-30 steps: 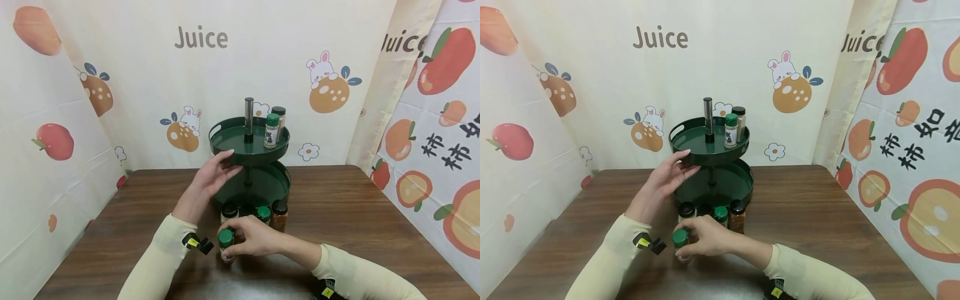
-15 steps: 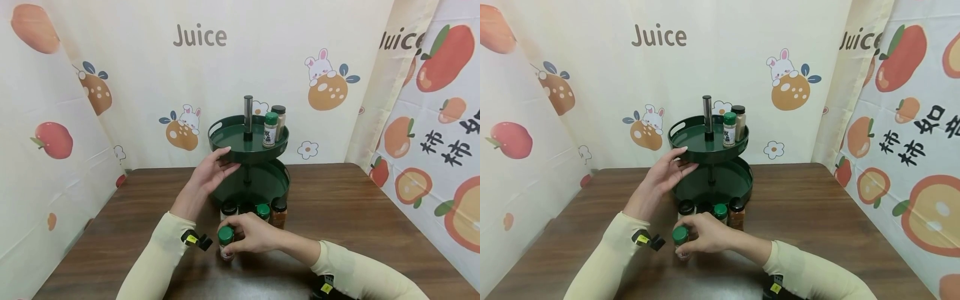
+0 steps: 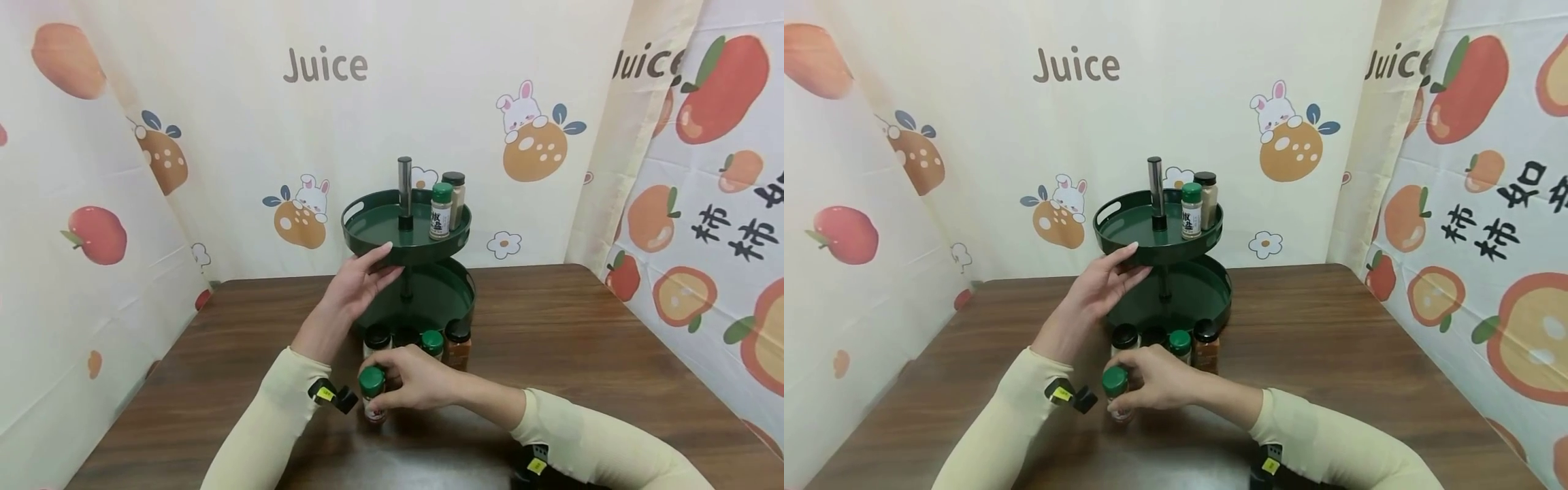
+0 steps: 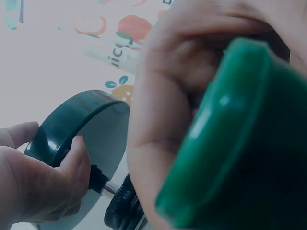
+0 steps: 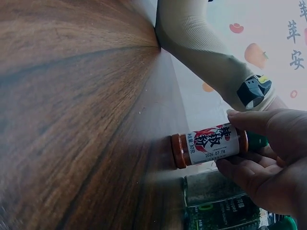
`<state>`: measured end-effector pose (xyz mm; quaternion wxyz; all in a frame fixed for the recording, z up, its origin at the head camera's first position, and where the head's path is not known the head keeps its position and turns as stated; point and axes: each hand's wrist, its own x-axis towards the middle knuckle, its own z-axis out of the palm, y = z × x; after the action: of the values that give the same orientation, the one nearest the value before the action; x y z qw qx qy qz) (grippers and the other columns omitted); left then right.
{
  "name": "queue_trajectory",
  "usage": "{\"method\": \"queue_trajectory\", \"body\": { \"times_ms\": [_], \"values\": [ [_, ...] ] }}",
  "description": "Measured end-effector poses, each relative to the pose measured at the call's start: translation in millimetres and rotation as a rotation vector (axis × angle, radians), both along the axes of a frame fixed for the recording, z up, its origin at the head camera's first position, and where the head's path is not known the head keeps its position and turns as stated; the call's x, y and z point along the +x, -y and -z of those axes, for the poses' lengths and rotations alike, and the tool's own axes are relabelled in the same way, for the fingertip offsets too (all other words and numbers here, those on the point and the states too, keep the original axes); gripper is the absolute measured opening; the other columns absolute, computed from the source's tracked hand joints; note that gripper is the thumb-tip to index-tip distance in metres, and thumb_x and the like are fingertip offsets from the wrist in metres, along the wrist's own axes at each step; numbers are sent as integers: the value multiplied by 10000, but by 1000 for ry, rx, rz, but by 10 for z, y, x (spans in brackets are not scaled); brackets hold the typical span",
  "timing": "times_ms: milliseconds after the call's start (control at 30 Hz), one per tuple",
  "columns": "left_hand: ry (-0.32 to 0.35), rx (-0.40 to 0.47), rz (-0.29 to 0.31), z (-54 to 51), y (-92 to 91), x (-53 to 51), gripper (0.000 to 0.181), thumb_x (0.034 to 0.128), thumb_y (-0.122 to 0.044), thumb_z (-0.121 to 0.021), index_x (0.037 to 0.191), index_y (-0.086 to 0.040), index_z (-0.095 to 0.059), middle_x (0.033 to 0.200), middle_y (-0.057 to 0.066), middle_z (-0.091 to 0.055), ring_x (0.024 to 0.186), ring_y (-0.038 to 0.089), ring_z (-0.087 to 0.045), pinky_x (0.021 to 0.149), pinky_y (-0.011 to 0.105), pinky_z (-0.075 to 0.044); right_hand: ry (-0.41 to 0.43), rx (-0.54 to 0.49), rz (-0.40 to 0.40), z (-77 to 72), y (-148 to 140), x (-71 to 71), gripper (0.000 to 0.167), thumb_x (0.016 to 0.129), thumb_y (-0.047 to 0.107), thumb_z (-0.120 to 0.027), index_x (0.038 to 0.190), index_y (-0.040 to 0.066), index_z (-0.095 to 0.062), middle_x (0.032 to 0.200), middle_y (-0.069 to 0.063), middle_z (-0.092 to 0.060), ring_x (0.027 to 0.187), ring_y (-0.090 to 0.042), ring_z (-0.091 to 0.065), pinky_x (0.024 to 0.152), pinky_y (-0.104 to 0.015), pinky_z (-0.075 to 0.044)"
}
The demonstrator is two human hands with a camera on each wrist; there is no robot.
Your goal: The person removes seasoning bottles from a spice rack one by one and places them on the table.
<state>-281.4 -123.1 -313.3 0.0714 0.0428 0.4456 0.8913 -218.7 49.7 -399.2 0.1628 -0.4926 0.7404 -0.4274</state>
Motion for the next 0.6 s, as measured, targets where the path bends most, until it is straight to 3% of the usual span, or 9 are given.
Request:
{"method": "queue_trajectory", "body": {
  "times_ms": [167,367,600],
  "values": [
    [-33,-2,0,-15,-4,-18,574,1047,-105,-669,1569,-117,-429,1507,183,-488,1184,267,-626,1033,414,-554,-7,-2,8,-11,-3,-22,337,920,171,-855,1211,165,-684,1059,66,-677,973,-35,-688,912,-220,-586],
    [28,24,-27,-36,62,-27,630,1054,-111,-654,1607,-69,-354,1402,156,-514,1241,283,-591,1076,421,-520,-5,17,12,-18,-7,-16,344,920,157,-853,1216,173,-678,1057,74,-671,965,-35,-682,914,-218,-585],
    [62,30,-45,-28,172,-46,652,1057,-130,-646,1615,-79,-313,1444,186,-469,1363,337,-503,1155,458,-440,2,8,13,10,-3,12,333,919,163,-855,1203,174,-682,1041,73,-669,962,-30,-686,912,-228,-591]
  ]
}}
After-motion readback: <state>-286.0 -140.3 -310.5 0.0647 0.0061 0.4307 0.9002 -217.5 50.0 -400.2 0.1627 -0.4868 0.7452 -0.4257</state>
